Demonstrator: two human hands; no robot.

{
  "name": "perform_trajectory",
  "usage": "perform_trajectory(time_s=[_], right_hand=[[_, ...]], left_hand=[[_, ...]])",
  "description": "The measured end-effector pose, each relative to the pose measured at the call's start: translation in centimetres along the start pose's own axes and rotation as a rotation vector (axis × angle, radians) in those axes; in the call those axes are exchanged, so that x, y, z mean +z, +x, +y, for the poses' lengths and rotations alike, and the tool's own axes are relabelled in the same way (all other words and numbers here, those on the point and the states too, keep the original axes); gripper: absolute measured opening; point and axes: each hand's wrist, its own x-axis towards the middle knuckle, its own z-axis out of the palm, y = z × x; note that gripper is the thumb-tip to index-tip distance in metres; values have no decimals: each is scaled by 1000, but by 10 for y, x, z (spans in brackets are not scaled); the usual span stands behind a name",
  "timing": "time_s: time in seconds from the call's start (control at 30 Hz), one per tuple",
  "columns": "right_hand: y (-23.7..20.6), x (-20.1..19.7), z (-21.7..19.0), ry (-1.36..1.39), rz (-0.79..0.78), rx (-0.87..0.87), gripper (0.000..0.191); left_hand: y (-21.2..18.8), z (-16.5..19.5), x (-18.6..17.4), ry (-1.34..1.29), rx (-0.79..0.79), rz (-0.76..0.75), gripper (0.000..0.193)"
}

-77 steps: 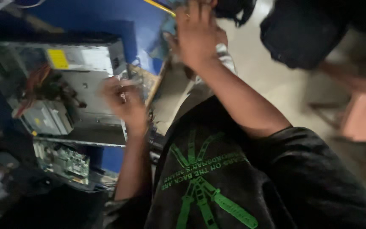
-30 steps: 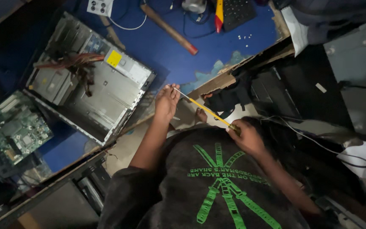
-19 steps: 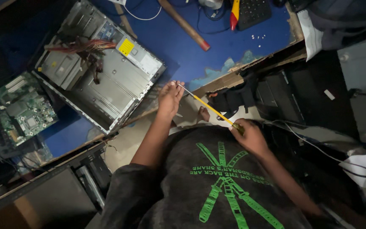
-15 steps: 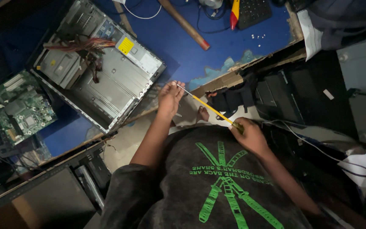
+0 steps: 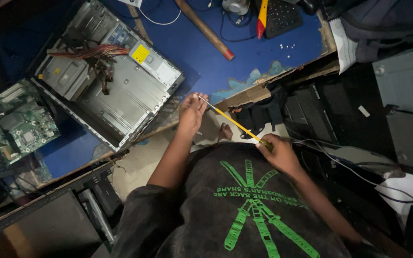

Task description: The person installs a computer power supply into a desktop case. They place the unit into the case, then use a screwdriver to fasten it with multiple screws along the side panel.

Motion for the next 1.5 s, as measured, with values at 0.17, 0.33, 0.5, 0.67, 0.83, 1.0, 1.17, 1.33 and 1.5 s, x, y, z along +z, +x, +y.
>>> perform_trajectory(time_s=[0.17,0.33,0.5,0.67,0.83,1.0,1.17,1.33,1.5], right_hand=[[7,1,16,75,-42,-20,30],[26,13,32,107,-127,-54,30],[48,38,45,76,-178,-63,35],[74,58,46,185,-224,-102,33],[96,71,32,229,-282,158,36],[115,76,27,135,-289,85,36],[124,82,28,164,-280,68,34],[127,82,25,133,-297,80,37],[128,82,24,159,-269,69,37]], left_hand=[[3,-4,4,52,44,-40,12],[3,-10,5,49,72,60,16],[10,3,7,52,95,169,21],[23,23,10,77,24,218,28],[40,28,14,24,9,199,22],[55,33,13,-38,13,242,16],[59,37,13,7,0,332,21],[60,39,13,4,11,310,22],[62,39,12,19,1,329,21]])
